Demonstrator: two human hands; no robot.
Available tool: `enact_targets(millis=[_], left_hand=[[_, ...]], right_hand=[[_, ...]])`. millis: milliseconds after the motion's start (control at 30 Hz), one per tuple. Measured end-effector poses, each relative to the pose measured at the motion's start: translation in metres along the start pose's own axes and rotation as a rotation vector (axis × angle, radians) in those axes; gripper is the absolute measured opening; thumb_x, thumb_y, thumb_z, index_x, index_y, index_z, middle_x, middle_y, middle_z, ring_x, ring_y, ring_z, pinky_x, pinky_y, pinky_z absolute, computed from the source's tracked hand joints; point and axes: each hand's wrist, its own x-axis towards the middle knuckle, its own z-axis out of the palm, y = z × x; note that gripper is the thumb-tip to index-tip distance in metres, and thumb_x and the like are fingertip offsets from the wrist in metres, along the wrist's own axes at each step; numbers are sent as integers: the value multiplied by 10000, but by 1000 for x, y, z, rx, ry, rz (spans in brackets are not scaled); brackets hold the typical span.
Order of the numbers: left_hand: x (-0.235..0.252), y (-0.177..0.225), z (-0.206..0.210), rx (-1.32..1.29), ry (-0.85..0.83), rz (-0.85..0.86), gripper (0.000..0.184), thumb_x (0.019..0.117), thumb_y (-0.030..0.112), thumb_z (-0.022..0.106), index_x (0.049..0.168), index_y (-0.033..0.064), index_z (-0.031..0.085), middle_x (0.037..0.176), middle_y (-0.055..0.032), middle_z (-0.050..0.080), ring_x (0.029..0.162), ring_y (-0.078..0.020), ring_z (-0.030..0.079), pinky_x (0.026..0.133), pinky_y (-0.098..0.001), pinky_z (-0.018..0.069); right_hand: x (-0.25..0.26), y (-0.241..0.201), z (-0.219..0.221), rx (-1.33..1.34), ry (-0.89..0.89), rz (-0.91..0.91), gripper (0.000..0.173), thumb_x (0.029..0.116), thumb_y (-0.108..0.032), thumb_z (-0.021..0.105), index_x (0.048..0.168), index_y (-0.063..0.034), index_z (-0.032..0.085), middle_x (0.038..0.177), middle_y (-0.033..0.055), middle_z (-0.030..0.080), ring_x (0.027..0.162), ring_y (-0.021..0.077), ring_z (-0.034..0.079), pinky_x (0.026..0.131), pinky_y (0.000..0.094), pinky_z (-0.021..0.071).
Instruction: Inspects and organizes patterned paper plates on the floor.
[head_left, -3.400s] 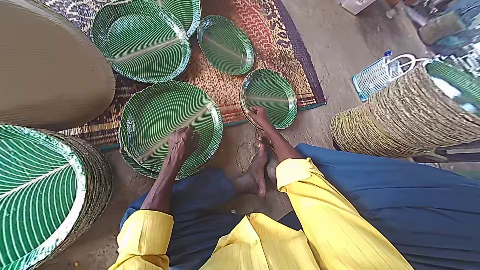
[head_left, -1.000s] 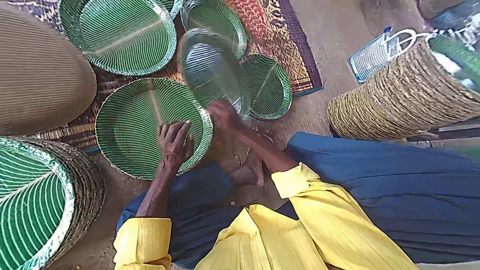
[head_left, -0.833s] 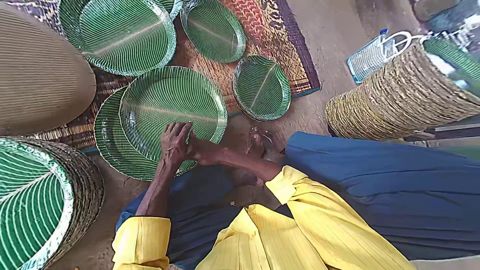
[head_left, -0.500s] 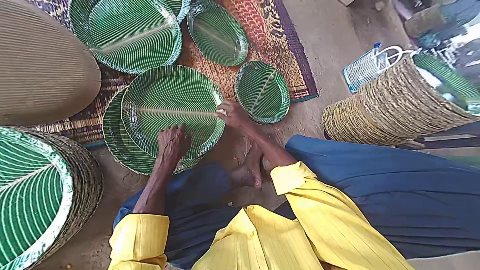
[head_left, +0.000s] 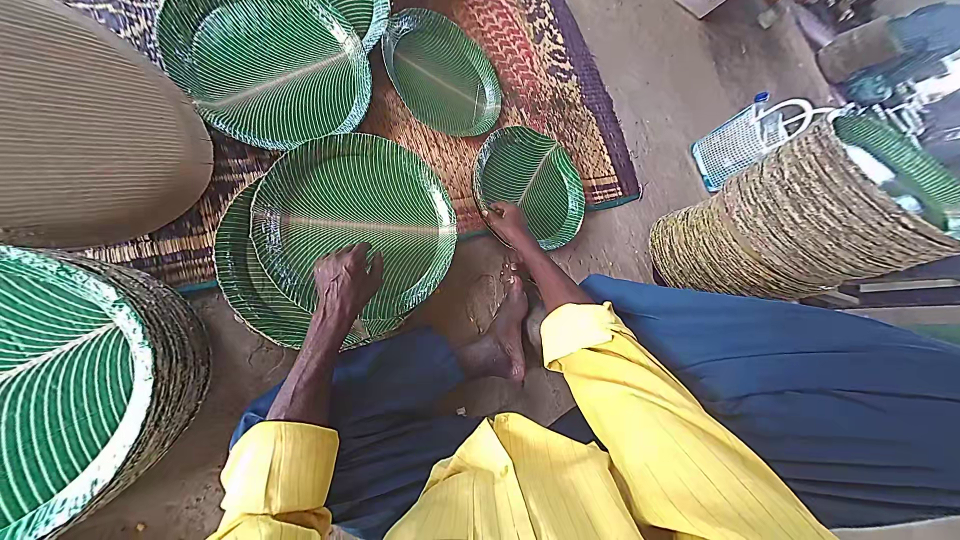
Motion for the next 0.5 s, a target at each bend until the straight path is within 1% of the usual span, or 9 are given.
enact_targets(millis=[33,100,167,233,300,333,433,500], left_hand=[[0,-2,1,-11,17,17,326,1027,257,583,1106,-27,724,879,-218,731,831,-436,711,773,-654,519],[0,-5,4,-36,42,45,328,1022,245,576,1105,-34,726,856,-215,729,806,-434,709,745,-651,522],[1,-9,8,-45,34,55,328,1019,247,575,1100,-33,726,841,-212,722,789,-425,708,723,-638,528],[4,-10,9,-33,-39,18,346,1024,264,571,1133,-29,721,886,-225,730,843,-433,714,769,-649,526],[6,-10,7,-30,-98,-12,343,1031,271,570,1159,-9,721,957,-238,734,911,-442,715,816,-660,522],[7,-12,7,-43,-97,-10,335,1033,267,571,1162,-3,723,974,-241,731,914,-442,711,815,-659,523],[8,-30,6,-156,-67,47,339,1045,224,548,1212,-27,702,1018,-252,727,913,-425,714,838,-632,541],[8,-40,2,-244,-6,96,385,1047,242,507,1217,-51,689,1026,-258,724,891,-395,713,835,-598,546]], right_hand=[[1,3,0,18,3,-11,355,1051,-254,591,1274,4,687,1279,236,667,1219,380,627,1068,564,466],[2,7,0,18,20,-13,334,1075,-220,518,1229,7,709,1263,243,676,1212,390,633,1058,583,463],[0,4,-3,10,20,50,344,1084,-184,460,1240,8,699,1270,251,670,1210,407,631,1043,606,468],[-4,0,-7,37,71,87,329,1080,-154,459,1233,14,697,1234,261,682,1172,422,648,1002,621,482],[-5,-3,-13,72,146,72,330,1073,-135,456,1244,30,686,1246,268,674,1195,421,639,1026,605,478],[-5,-5,-15,90,194,26,335,1076,-133,452,1248,42,679,1253,268,667,1200,414,635,1043,584,475],[-12,-28,-35,145,362,-181,320,1067,-103,457,1186,91,682,1199,274,680,1154,392,656,1037,522,489],[-22,-51,-50,188,441,-303,304,1057,-92,470,1137,92,698,1148,267,692,1105,379,673,995,507,510]])
